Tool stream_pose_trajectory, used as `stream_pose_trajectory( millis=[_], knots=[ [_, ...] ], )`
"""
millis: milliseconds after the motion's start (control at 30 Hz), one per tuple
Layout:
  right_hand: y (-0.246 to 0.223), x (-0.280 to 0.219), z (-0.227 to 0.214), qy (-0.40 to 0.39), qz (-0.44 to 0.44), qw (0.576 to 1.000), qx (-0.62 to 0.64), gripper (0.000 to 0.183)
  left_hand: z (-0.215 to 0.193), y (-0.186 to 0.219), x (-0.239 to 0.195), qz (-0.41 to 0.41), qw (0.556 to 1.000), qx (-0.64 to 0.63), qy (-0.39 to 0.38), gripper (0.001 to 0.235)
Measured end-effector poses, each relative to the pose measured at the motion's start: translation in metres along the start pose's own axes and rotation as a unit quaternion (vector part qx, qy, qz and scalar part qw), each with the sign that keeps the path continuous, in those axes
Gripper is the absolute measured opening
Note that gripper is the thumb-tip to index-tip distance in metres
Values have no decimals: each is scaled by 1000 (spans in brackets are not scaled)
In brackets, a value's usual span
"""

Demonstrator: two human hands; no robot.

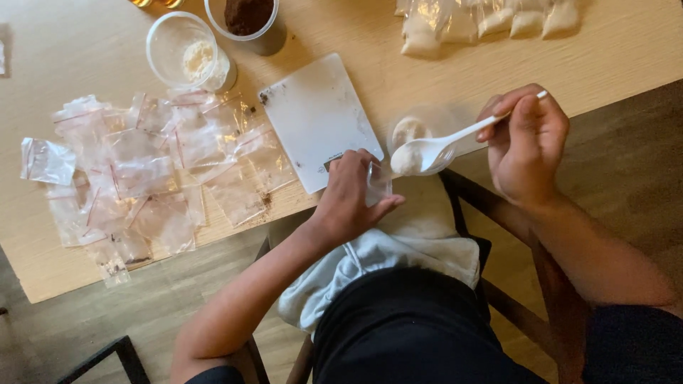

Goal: Measuring white powder using a spoon and a digital scale and placing it into small plastic bags.

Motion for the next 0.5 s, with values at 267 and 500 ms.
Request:
stream_pose_trajectory(
  millis=[267,500],
  knots=[
    [-16,-9,21,-58,-14,997,-46,35,3,5,1,-4,999,39,-20,62],
    [-23,-13,28,-79,-45,991,-97,38,-1,16,-1,-3,997,65,-33,65]
  ],
)
Point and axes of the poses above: each hand's wrist, its own x-axis towards the middle knuckle, its own z-axis out of the palm, y = z × x, the point moved 6 cm from there along x, towards the middle knuckle, and after that the axes turned 10 degrees about -y, right-handed, at the moved point
